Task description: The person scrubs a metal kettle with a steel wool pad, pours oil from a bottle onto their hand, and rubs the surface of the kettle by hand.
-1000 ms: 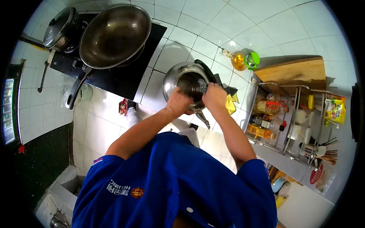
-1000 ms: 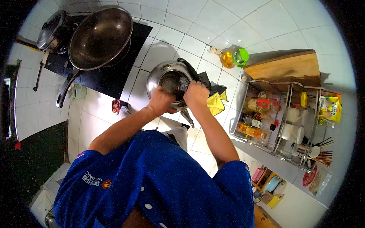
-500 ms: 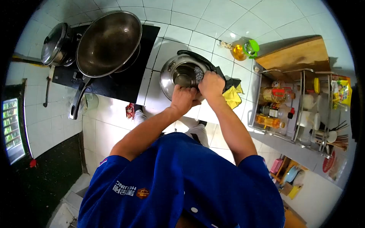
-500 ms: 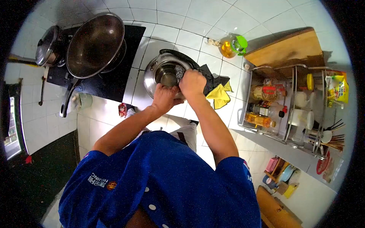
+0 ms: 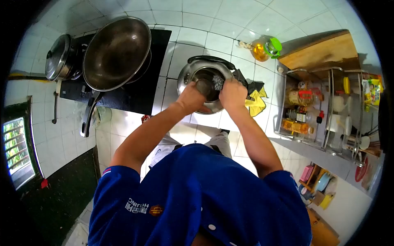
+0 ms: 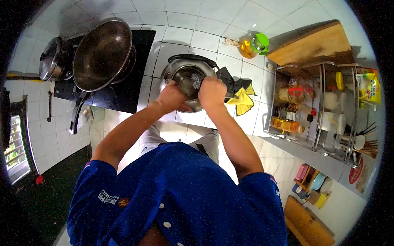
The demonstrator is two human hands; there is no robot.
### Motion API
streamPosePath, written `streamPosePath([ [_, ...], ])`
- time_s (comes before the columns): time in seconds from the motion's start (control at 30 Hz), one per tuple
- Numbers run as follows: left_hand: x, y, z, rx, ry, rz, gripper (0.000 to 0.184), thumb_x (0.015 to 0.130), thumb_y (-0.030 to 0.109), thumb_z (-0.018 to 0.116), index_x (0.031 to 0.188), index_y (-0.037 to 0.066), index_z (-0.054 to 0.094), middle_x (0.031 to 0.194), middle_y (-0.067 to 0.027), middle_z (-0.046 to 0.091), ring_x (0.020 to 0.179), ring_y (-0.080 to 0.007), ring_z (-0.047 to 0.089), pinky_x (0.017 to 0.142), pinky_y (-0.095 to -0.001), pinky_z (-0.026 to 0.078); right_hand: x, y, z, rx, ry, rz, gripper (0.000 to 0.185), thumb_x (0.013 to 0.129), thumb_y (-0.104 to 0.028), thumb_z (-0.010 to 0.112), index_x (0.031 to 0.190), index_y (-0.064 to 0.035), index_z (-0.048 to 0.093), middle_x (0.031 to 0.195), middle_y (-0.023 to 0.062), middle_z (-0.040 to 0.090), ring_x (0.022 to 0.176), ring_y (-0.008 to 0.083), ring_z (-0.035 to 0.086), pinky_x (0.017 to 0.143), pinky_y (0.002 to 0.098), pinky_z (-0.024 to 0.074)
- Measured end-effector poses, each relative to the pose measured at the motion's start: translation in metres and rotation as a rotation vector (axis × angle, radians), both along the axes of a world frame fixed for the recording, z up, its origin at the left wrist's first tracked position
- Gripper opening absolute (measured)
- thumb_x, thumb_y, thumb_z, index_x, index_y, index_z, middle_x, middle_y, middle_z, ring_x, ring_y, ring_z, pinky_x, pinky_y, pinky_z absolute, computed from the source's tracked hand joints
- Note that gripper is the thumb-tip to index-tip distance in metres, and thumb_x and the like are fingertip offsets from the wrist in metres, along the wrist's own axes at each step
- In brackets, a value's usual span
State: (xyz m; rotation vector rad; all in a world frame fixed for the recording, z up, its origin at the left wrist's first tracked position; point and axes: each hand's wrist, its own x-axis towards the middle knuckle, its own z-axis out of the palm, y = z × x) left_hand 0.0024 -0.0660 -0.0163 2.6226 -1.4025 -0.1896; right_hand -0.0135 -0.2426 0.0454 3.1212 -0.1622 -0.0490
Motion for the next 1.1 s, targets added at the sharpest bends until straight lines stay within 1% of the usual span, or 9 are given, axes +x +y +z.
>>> streamPosePath([
  [0.07, -0.01, -0.01, 0.016, 0.116, 0.021, 0.039, 0.054, 0.077, 0.068, 0.06, 0.068, 0.017, 0.074, 0.068, -0.0049, 0.069, 0.069, -0.0197, 0.067, 0.083, -0.0384, 0.039, 0.009, -0.001, 0.001, 0.015, -0.032, 0.042, 0.019, 0.07, -0.017, 0.075, 0.084, -0.0067, 0.068, 0.088, 0.0127, 0.068, 0.082, 0.0277, 0.069, 0.07, 0.0367, 0.0565],
  [0.23, -0.024, -0.036, 0.005, -0.008, -0.027, 0.257, 0.042, 0.082, 0.056, 0.063, 0.064, 0.019, 0.073, 0.064, -0.0051, 0.069, 0.059, -0.0177, 0.065, 0.079, -0.0357, 0.038, 0.033, -0.001, -0.012, 0.003, -0.06, 0.06, 0.015, 0.071, -0.016, 0.072, 0.082, -0.0074, 0.067, 0.08, 0.0121, 0.068, 0.076, 0.0285, 0.07, 0.065, 0.0372, 0.0563],
  [0.37, -0.03, -0.04, -0.003, 0.127, 0.004, 0.306, 0.03, 0.084, 0.043, 0.065, 0.067, 0.02, 0.073, 0.065, -0.0039, 0.07, 0.061, -0.0185, 0.067, 0.076, -0.0362, 0.04, -0.006, -0.008, -0.011, 0.043, -0.054, -0.01, 0.011, 0.072, -0.014, 0.071, 0.079, -0.0073, 0.067, 0.08, 0.0127, 0.068, 0.075, 0.0286, 0.07, 0.065, 0.0375, 0.0564],
  [0.43, -0.035, -0.041, -0.006, -0.114, 0.03, 0.341, 0.025, 0.084, 0.038, 0.066, 0.069, 0.02, 0.073, 0.066, -0.0039, 0.07, 0.063, -0.0188, 0.068, 0.073, -0.0365, 0.041, -0.009, -0.003, -0.011, 0.074, -0.135, 0.006, 0.008, 0.072, -0.013, 0.07, 0.076, -0.0072, 0.066, 0.078, 0.0126, 0.067, 0.074, 0.0289, 0.069, 0.064, 0.0379, 0.0558],
  [0.57, -0.031, -0.05, 0.004, -0.002, 0.05, 0.37, 0.023, 0.083, 0.036, 0.067, 0.069, 0.019, 0.073, 0.068, -0.0044, 0.071, 0.065, -0.0187, 0.069, 0.072, -0.0372, 0.043, 0.037, 0.01, -0.018, 0.029, -0.117, -0.003, 0.011, 0.071, -0.013, 0.07, 0.08, -0.0068, 0.066, 0.083, 0.0108, 0.067, 0.078, 0.0282, 0.068, 0.065, 0.0381, 0.0553],
  [0.63, -0.031, -0.049, 0.019, -0.018, 0.088, 0.365, 0.019, 0.079, 0.037, 0.071, 0.072, 0.019, 0.073, 0.066, -0.004, 0.068, 0.064, -0.0223, 0.068, 0.063, -0.0374, 0.047, 0.018, 0.003, -0.015, 0.038, -0.118, 0.0, 0.007, 0.074, -0.012, 0.067, 0.078, -0.0072, 0.067, 0.081, 0.012, 0.067, 0.075, 0.0277, 0.068, 0.064, 0.038, 0.0548],
  [0.77, -0.031, -0.053, 0.017, 0.077, 0.127, 0.377, 0.019, 0.079, 0.036, 0.071, 0.07, 0.019, 0.074, 0.066, -0.005, 0.069, 0.065, -0.0227, 0.069, 0.064, -0.0379, 0.048, -0.016, 0.004, -0.013, 0.042, -0.126, 0.003, 0.007, 0.077, -0.01, 0.062, 0.076, -0.0075, 0.068, 0.08, 0.0127, 0.066, 0.073, 0.0271, 0.068, 0.059, 0.0368, 0.0536],
  [0.9, -0.034, -0.055, 0.013, 0.074, 0.182, 0.412, 0.019, 0.082, 0.031, 0.068, 0.07, 0.018, 0.073, 0.069, -0.0053, 0.071, 0.068, -0.0236, 0.071, 0.064, -0.0398, 0.049, 0.038, 0.012, -0.022, 0.035, -0.204, 0.05, 0.008, 0.079, -0.01, 0.062, 0.079, -0.0084, 0.069, 0.082, 0.0115, 0.067, 0.078, 0.0263, 0.068, 0.067, 0.0372, 0.0543],
  [1.1, -0.03, -0.06, 0.012, 0.037, 0.182, 0.474, 0.017, 0.081, 0.029, 0.069, 0.073, 0.015, 0.073, 0.067, -0.0081, 0.069, 0.065, -0.0277, 0.07, 0.058, -0.0398, 0.054, -0.008, -0.002, -0.019, 0.123, -0.116, -0.041, 0.013, 0.069, -0.013, 0.071, 0.079, -0.0082, 0.064, 0.081, 0.0103, 0.065, 0.077, 0.0291, 0.067, 0.066, 0.0393, 0.0546],
])
